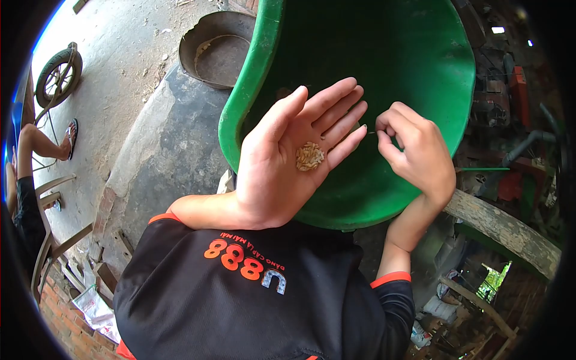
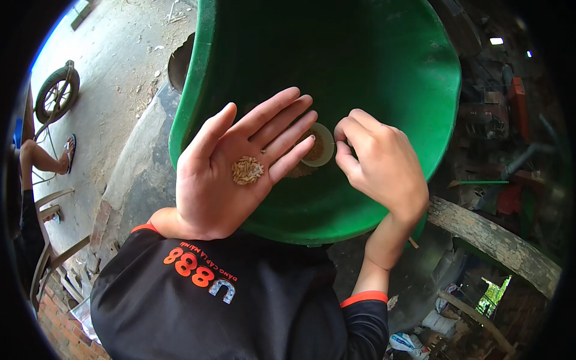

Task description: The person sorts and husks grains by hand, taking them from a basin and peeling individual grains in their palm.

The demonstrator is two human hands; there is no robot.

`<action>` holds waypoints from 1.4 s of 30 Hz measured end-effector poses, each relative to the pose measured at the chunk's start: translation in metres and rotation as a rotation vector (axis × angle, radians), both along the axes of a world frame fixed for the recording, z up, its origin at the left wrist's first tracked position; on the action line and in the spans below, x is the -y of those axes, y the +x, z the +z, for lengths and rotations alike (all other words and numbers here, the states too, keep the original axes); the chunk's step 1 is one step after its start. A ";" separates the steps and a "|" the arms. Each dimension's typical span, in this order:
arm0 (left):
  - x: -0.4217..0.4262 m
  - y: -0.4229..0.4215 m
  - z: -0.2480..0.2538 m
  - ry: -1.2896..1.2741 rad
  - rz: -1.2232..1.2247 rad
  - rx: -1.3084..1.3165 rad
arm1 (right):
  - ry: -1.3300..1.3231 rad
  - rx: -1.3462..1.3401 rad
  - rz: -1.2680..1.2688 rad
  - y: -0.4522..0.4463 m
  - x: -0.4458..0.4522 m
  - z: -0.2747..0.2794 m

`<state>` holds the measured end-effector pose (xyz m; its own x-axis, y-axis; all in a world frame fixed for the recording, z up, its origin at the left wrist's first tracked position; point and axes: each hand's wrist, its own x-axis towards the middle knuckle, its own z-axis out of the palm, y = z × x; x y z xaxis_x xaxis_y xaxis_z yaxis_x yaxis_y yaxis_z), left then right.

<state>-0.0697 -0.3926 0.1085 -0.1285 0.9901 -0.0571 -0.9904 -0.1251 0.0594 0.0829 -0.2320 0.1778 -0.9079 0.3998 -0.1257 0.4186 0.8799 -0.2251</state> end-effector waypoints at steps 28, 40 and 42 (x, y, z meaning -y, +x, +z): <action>0.000 0.001 0.005 0.023 -0.111 0.052 | -0.013 -0.653 0.377 -0.035 0.040 -0.021; -0.001 0.000 0.006 0.006 -0.112 0.083 | 0.032 -0.642 0.438 -0.037 0.040 -0.027; -0.001 0.001 0.007 0.006 -0.099 0.106 | 0.031 -0.625 0.427 -0.038 0.042 -0.027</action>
